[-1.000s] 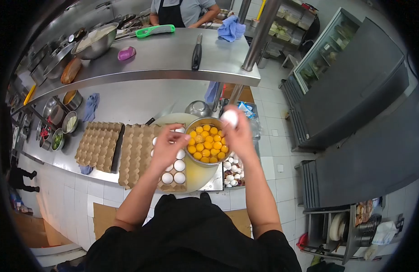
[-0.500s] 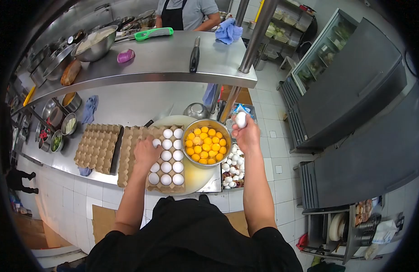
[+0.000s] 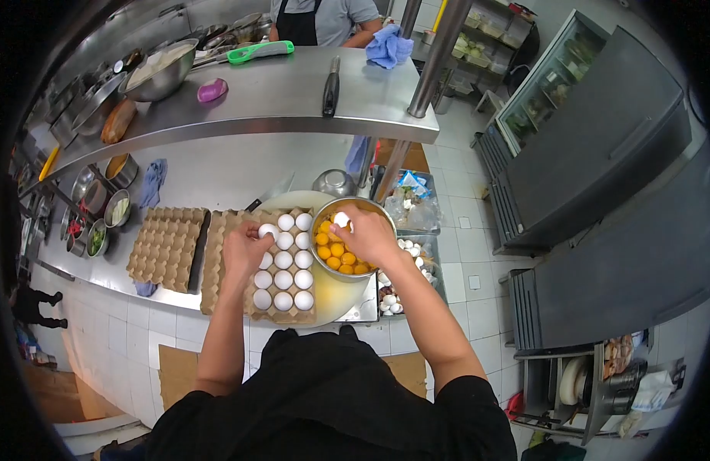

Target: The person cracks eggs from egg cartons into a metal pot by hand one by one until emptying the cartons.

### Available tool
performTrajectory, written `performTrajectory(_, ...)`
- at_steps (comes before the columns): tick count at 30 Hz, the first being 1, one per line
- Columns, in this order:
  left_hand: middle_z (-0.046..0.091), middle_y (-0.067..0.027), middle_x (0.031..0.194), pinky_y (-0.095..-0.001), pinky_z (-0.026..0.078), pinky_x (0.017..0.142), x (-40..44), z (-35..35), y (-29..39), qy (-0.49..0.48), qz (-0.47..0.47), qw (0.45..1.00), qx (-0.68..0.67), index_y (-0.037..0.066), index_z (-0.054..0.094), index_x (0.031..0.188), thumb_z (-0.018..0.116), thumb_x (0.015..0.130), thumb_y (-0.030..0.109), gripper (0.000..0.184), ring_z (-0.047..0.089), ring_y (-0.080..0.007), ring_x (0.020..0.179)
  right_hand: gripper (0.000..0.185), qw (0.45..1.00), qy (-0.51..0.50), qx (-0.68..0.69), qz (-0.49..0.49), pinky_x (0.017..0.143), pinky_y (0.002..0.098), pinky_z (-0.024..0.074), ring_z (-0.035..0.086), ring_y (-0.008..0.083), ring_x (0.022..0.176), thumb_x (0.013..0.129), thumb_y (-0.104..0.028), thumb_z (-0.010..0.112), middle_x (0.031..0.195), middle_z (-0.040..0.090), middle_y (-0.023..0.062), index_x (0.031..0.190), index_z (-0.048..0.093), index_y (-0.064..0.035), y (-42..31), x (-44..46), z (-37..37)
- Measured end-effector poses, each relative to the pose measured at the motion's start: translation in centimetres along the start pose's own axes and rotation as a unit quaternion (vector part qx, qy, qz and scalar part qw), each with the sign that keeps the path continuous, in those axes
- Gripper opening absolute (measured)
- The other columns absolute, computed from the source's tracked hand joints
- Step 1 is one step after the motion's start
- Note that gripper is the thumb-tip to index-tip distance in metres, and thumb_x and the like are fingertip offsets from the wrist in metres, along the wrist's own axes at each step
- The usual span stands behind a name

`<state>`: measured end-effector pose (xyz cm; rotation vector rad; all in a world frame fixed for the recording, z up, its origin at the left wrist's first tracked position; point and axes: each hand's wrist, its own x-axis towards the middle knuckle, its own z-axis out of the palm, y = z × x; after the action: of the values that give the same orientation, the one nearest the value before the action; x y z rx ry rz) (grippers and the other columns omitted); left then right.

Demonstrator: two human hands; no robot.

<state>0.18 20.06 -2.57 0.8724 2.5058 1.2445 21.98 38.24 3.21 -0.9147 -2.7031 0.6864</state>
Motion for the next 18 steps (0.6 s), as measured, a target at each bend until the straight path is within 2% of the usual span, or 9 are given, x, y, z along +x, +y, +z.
performTrajectory(4,0.079,-0.0116,0.089,-0.037,0.059,0.078,-0.7,-0.3,1.5,-0.005,-0.008,0.997,-0.08,0.003,0.079,0.104,0.084,0.075,0.028,0.039,0.076,-0.0228,0.084,0.043,0.994,0.061,-0.018,-0.094,0.082,0.0469,0.0582,0.071,0.041,0.1,0.096,-0.032,0.075,0.104,0.073,0.0196,0.13,0.063,-0.0091,-1.2,-0.8,-1.5)
performTrajectory(6,0.078,-0.01,0.091,-0.032,0.058,0.077,-0.7,0.2,1.5,-0.04,-0.015,0.982,-0.182,-0.001,0.077,0.106,0.083,0.08,0.02,0.034,0.074,-0.018,0.084,0.042,0.961,0.236,0.017,-0.146,0.083,0.0461,0.0588,0.072,0.0399,0.1,0.096,-0.029,0.075,0.108,0.072,0.0191,0.131,0.063,-0.0102,-1.4,-1.8,-3.0)
performTrajectory(8,0.077,-0.0095,0.093,-0.0303,0.058,0.077,-1.1,0.5,2.0,-0.069,-0.023,0.963,-0.26,-0.003,0.075,0.108,0.082,0.083,0.016,0.033,0.072,-0.0164,0.084,0.041,0.946,0.29,0.051,-0.137,0.084,0.0454,0.0591,0.072,0.0391,0.102,0.095,-0.026,0.075,0.114,0.072,0.0193,0.131,0.062,-0.0099,-0.1,-2.7,-3.8)
performTrajectory(10,0.076,-0.0091,0.095,-0.0285,0.057,0.077,-1.6,0.7,3.0,-0.096,-0.029,0.936,-0.338,-0.005,0.073,0.11,0.08,0.086,0.013,0.031,0.071,-0.0149,0.083,0.047,0.879,0.385,0.28,0.033,0.088,0.0454,0.0586,0.071,0.04,0.109,0.094,-0.026,0.076,0.124,0.07,0.0197,0.135,0.061,-0.0072,2.8,-3.6,-3.4)
performTrajectory(11,0.075,-0.0089,0.096,-0.0278,0.057,0.078,-1.8,0.8,3.4,-0.132,-0.038,0.92,-0.366,-0.006,0.072,0.111,0.079,0.087,0.01,0.03,0.07,-0.0141,0.084,0.047,0.879,0.385,0.279,0.033,0.088,0.0454,0.0586,0.071,0.04,0.109,0.094,-0.026,0.076,0.124,0.07,0.0197,0.135,0.061,-0.0072,4.7,-4.3,-3.6)
performTrajectory(13,0.074,-0.0086,0.097,-0.0271,0.056,0.079,-2.5,1.3,4.1,-0.168,-0.046,0.902,-0.395,-0.007,0.071,0.113,0.078,0.088,0.007,0.03,0.069,-0.0132,0.085,0.056,0.964,0.225,-0.052,0.133,0.092,0.0444,0.0578,0.07,0.0384,0.112,0.094,-0.026,0.078,0.13,0.069,0.0199,0.141,0.057,-0.0039,8.4,-5.7,-3.7)
performTrajectory(16,0.074,-0.0072,0.1,-0.0264,0.054,0.083,-3.7,2.4,5.2,-0.207,-0.04,0.894,-0.395,-0.004,0.07,0.116,0.078,0.091,0.008,0.029,0.068,-0.011,0.089,0.063,0.941,0.252,-0.214,0.07,0.096,0.0439,0.0562,0.067,0.0375,0.119,0.093,-0.026,0.078,0.137,0.066,0.0194,0.146,0.054,-0.0024,9.0,-7.6,-2.4)
performTrajectory(17,0.074,-0.0068,0.101,-0.0264,0.054,0.083,-4.0,2.8,5.4,-0.221,-0.033,0.888,-0.402,-0.004,0.07,0.116,0.078,0.091,0.008,0.029,0.068,-0.0108,0.09,0.063,0.941,0.253,-0.215,0.069,0.096,0.0439,0.0562,0.067,0.0375,0.119,0.093,-0.026,0.078,0.137,0.066,0.0194,0.146,0.054,-0.0024,9.0,-7.7,-2.4)
performTrajectory(18,0.074,-0.0064,0.101,-0.0265,0.054,0.082,-4.3,3.3,5.7,-0.236,-0.027,0.882,-0.408,-0.003,0.07,0.116,0.077,0.092,0.008,0.028,0.067,-0.0105,0.09,0.066,0.974,0.211,-0.044,0.069,0.095,0.0437,0.0558,0.066,0.0349,0.12,0.092,-0.027,0.079,0.138,0.065,0.0187,0.148,0.054,-0.0037,5.9,-7.9,-3.3)
